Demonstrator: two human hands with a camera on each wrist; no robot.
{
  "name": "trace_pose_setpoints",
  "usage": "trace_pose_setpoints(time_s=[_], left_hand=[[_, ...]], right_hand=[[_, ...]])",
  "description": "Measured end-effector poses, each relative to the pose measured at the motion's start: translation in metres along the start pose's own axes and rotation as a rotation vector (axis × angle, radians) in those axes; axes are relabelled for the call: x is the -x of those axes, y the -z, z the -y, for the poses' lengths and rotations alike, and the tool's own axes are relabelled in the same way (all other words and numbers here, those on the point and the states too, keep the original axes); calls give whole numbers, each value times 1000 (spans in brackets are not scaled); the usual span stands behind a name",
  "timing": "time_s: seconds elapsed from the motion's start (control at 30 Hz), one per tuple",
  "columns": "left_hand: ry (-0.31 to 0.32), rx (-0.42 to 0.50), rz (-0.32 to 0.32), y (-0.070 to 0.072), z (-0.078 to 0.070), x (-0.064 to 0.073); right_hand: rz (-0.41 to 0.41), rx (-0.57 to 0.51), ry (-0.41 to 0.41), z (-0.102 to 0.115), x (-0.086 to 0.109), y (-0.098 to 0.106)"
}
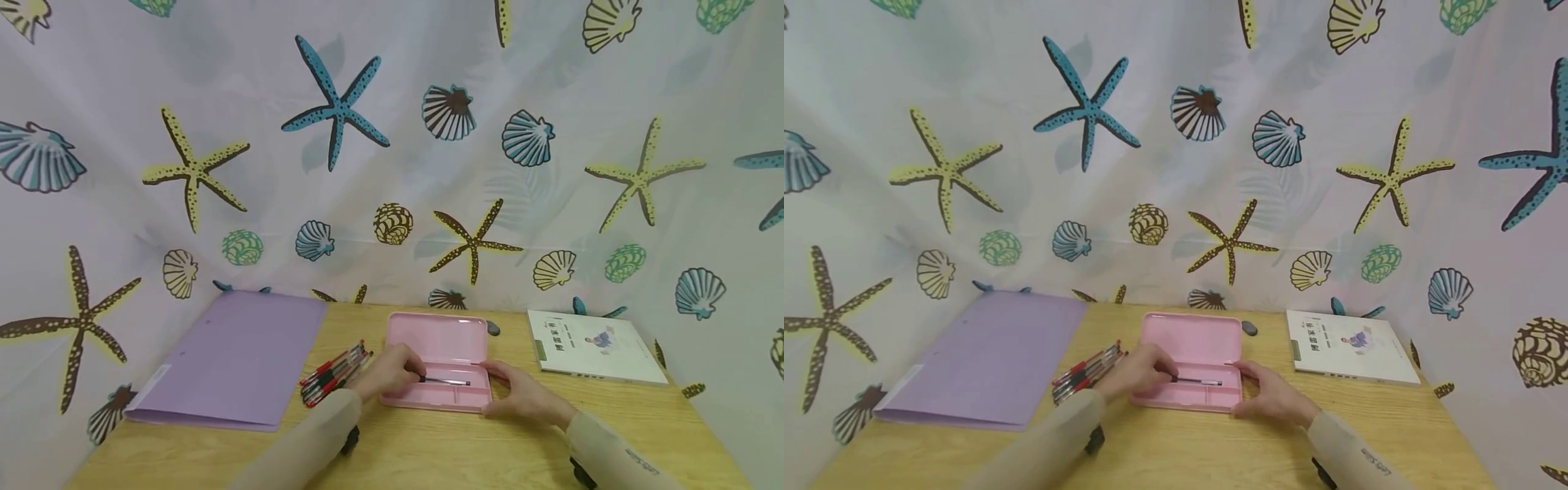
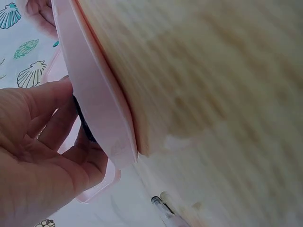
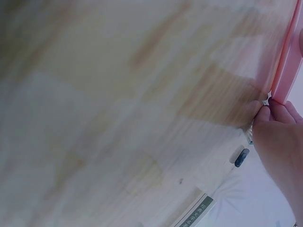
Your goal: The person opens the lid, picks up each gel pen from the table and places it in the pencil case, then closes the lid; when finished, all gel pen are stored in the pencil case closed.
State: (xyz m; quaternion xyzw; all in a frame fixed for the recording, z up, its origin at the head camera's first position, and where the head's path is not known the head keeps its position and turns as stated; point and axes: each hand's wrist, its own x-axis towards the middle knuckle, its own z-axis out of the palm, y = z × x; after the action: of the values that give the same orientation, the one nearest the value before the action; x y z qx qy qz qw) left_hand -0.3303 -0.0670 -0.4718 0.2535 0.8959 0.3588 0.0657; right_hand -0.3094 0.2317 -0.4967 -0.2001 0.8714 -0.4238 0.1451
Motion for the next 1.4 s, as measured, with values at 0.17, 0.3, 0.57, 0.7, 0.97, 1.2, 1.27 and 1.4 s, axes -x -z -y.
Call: trace_pose_setpoints(time_s=[0.17,0.3,0.57,0.7,0.97,1.2,1.27,1.4], left_hand=[[-8,-34,12,0,1,-3],[-20,-48,51,1,3,-4],[11,-6,87,4,3,-2],[32,20,94,3,3,-2],[34,72,59,4,4,-1],[7,151,41,11,4,0],[17,177,27,14,5,2],[36,181,-23,26,8,8]], right_hand=[[-2,16,24,-2,-1,0],[4,13,37,-4,-3,0],[3,6,24,-2,-3,1],[4,11,22,-2,-2,1],[13,-4,26,-4,-1,1],[17,-10,22,-2,1,0],[16,-10,25,-1,1,-1],[10,-3,30,0,1,-2]])
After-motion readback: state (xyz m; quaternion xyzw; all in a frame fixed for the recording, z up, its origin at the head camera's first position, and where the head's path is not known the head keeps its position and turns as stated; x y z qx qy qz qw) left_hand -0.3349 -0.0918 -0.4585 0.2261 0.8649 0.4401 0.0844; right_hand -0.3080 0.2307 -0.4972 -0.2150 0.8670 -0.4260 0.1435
